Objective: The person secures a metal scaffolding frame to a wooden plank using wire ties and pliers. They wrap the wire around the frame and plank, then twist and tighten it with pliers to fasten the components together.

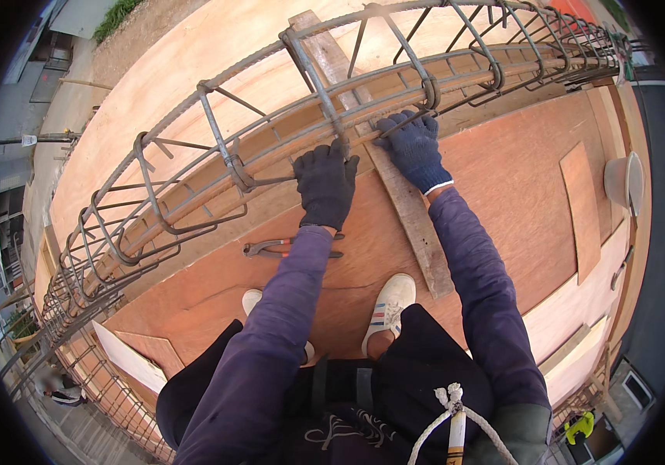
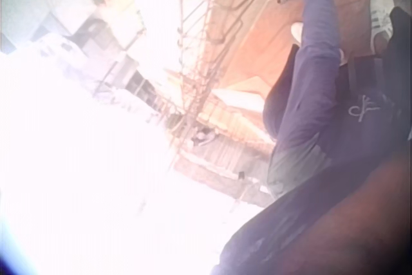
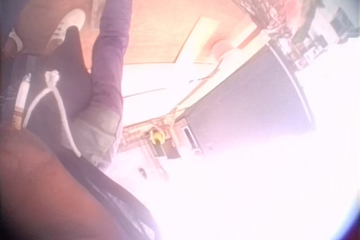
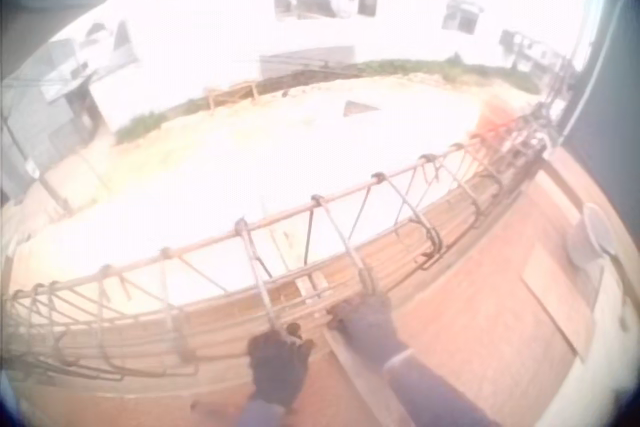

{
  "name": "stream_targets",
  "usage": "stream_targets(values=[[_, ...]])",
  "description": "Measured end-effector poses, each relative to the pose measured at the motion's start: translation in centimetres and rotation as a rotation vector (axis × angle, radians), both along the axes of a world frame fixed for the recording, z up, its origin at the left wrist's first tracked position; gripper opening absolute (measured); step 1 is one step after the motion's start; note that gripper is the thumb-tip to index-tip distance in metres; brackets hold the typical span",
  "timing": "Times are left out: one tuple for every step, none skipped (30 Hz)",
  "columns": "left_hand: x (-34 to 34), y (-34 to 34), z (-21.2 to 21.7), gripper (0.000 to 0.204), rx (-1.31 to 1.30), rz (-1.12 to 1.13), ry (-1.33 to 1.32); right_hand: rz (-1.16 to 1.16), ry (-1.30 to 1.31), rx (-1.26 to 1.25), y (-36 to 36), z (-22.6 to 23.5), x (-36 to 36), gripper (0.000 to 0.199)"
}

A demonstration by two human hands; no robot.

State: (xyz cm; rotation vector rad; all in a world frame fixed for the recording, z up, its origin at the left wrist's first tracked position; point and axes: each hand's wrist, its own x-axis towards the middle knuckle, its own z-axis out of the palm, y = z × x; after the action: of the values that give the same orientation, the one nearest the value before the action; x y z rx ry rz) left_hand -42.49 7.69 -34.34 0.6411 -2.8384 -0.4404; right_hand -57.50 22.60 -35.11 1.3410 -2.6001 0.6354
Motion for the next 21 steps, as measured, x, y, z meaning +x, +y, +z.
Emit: stream_targets(values=[[0.0,0.0,0.1,0.038,0.006,0.003,0.013,-0.006,0.015,-0.004,0.0,-0.1,0.0,0.025],[0.0,0.1,0.3,0.038,0.014,0.001,0.008,-0.010,0.013,0.005,-0.1,-0.1,0.0,0.025],[0.0,0.1,0.4,0.039,0.022,0.002,0.019,-0.014,0.014,0.015,-0.1,-0.2,0.0,0.025],[0.0,0.1,0.5,0.040,0.027,0.007,0.040,-0.014,0.014,0.024,-0.1,-0.3,0.0,0.025],[0.0,0.1,0.6,0.040,0.041,0.011,0.029,-0.012,0.012,0.027,-0.1,-0.3,0.0,0.025],[-0.1,0.1,0.7,0.040,0.053,0.011,0.028,-0.014,0.009,0.030,-0.1,-0.4,0.0,0.024],[-0.1,0.1,0.7,0.040,0.066,0.010,0.019,-0.020,0.003,0.036,-0.1,-0.4,-0.1,0.024],[-0.1,0.1,0.7,0.041,0.070,0.010,0.020,-0.019,0.005,0.037,0.0,-0.4,-0.1,0.025],[-0.1,0.2,0.7,0.042,0.078,0.014,0.010,-0.018,0.002,0.042,0.0,-0.4,-0.1,0.025],[0.0,0.2,0.7,0.043,0.080,0.015,0.002,-0.018,0.001,0.036,0.1,-0.5,0.0,0.025],[0.1,0.3,0.7,0.045,0.072,0.006,0.002,-0.024,-0.019,0.038,0.1,-0.5,0.0,0.026],[0.2,0.4,0.7,0.047,0.059,-0.003,0.008,-0.029,-0.034,0.029,0.1,-0.6,0.1,0.026],[0.4,0.4,0.7,0.048,0.046,-0.011,0.013,-0.033,-0.049,0.021,0.2,-0.7,0.1,0.027],[0.6,0.5,0.6,0.050,0.015,-0.023,0.049,-0.025,-0.072,0.007,0.2,-0.8,0.1,0.027],[0.8,0.5,0.6,0.051,-0.015,-0.037,0.081,-0.021,-0.098,-0.007,0.2,-0.9,0.2,0.028],[1.0,0.5,0.7,0.052,-0.047,-0.054,0.114,-0.017,-0.123,-0.023,0.2,-0.9,0.2,0.028],[1.1,0.4,0.7,0.052,-0.043,-0.059,0.127,-0.022,-0.123,-0.029,0.2,-1.0,0.2,0.028],[1.1,0.3,0.7,0.051,-0.038,-0.062,0.139,-0.025,-0.123,-0.035,0.2,-1.0,0.2,0.028],[1.1,0.3,0.7,0.050,-0.026,-0.059,0.134,-0.026,-0.122,-0.039,0.2,-1.0,0.2,0.029],[1.0,0.2,0.8,0.049,0.007,-0.053,0.125,-0.026,-0.115,-0.045,0.2,-1.0,0.2,0.029],[0.8,0.1,0.8,0.048,0.048,-0.038,0.096,-0.024,-0.108,-0.050,0.2,-1.0,0.2,0.029]])
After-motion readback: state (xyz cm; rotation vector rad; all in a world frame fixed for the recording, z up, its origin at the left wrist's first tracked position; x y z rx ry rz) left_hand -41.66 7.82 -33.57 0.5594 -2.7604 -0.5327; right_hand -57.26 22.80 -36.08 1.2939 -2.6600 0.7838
